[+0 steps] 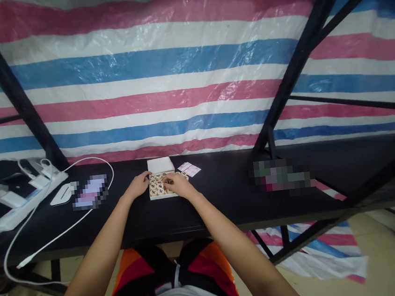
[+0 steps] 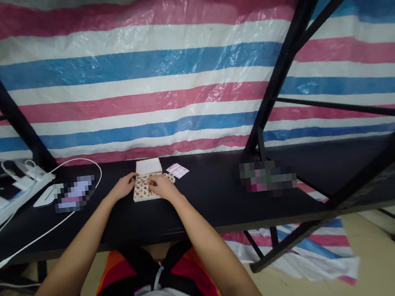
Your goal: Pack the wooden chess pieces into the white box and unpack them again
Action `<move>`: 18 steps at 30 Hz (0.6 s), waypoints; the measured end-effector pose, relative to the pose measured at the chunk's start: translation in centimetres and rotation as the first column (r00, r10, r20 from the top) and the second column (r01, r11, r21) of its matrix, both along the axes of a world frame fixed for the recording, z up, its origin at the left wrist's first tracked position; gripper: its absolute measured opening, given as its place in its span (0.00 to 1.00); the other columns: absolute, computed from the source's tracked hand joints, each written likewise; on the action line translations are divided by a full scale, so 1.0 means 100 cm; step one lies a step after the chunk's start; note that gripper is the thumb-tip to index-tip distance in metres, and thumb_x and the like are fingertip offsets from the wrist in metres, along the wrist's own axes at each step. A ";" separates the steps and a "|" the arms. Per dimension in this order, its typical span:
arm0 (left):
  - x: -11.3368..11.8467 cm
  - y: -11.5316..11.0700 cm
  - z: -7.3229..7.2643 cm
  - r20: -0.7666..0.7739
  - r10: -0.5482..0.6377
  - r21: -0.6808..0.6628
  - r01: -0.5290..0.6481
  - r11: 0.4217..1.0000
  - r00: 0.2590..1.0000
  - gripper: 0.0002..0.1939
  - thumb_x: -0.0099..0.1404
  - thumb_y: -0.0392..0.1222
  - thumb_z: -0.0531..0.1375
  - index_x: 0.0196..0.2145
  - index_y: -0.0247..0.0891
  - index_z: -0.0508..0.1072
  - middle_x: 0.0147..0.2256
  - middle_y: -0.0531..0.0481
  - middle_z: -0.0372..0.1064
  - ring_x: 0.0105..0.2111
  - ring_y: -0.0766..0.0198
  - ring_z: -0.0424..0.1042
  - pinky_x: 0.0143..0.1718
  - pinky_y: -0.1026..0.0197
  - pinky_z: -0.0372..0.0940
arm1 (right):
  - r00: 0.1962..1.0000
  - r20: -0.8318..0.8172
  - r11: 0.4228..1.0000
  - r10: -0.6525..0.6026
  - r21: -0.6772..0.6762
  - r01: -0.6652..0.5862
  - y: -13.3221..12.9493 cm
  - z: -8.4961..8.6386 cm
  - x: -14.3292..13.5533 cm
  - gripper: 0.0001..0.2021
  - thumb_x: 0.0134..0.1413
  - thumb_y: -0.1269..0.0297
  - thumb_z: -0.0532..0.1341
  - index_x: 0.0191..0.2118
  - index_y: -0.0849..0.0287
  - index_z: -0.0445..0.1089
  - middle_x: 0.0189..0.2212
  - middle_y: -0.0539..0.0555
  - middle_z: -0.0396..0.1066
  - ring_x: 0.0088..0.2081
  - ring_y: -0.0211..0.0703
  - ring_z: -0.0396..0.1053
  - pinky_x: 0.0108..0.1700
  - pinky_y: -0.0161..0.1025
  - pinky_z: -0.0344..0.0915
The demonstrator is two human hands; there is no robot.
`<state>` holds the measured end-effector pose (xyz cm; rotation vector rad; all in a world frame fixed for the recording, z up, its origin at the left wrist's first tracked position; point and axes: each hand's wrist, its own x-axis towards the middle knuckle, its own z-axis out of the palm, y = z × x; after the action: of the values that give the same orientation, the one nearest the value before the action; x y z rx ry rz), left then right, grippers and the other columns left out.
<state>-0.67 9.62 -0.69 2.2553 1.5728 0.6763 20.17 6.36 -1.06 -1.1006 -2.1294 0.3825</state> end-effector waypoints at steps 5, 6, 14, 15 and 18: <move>0.001 -0.002 0.003 0.013 0.000 -0.010 0.001 1.000 1.000 0.20 0.60 0.33 0.49 0.48 0.38 0.69 0.32 0.49 0.73 0.30 0.64 0.70 0.34 0.65 0.60 | 0.999 -0.043 0.999 -0.020 0.031 0.022 0.001 0.001 -0.001 0.07 0.49 0.71 0.60 0.35 0.58 0.72 0.33 0.51 0.69 0.35 0.38 0.65 0.40 0.34 0.59; 0.001 -0.002 0.003 0.013 0.004 -0.013 -0.004 1.000 1.000 0.20 0.59 0.33 0.49 0.48 0.38 0.69 0.32 0.49 0.73 0.30 0.64 0.70 0.34 0.65 0.60 | 0.997 -0.064 0.999 -0.033 0.039 0.036 0.001 0.002 0.000 0.07 0.49 0.70 0.59 0.36 0.57 0.72 0.34 0.52 0.68 0.36 0.38 0.65 0.40 0.35 0.60; 0.002 -0.005 0.005 0.003 0.005 -0.015 -0.005 1.000 1.000 0.20 0.60 0.33 0.49 0.49 0.37 0.69 0.32 0.48 0.73 0.29 0.64 0.70 0.34 0.65 0.59 | 0.885 -0.261 0.919 -0.385 -0.192 0.343 0.011 0.006 0.039 0.09 0.48 0.67 0.58 0.37 0.57 0.72 0.35 0.52 0.72 0.36 0.39 0.69 0.42 0.37 0.63; 0.002 -0.005 0.005 0.003 0.005 -0.013 -0.005 1.000 1.000 0.20 0.60 0.33 0.49 0.49 0.37 0.69 0.32 0.48 0.73 0.29 0.64 0.70 0.34 0.65 0.59 | 0.869 -0.264 0.902 -0.418 -0.230 0.365 0.013 0.005 0.044 0.09 0.48 0.68 0.58 0.36 0.57 0.72 0.34 0.51 0.73 0.36 0.39 0.69 0.43 0.37 0.63; 0.002 -0.005 0.005 0.001 0.005 -0.013 -0.005 1.000 1.000 0.21 0.60 0.33 0.49 0.49 0.37 0.69 0.32 0.48 0.73 0.29 0.64 0.69 0.34 0.65 0.59 | 0.839 -0.271 0.874 -0.471 -0.267 0.405 0.016 0.002 0.054 0.09 0.45 0.69 0.58 0.34 0.57 0.72 0.33 0.51 0.74 0.37 0.39 0.70 0.45 0.36 0.63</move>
<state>-0.47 9.15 -0.16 2.2421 1.5778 0.6669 25.57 7.97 -0.90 -1.4865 -1.5086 0.5252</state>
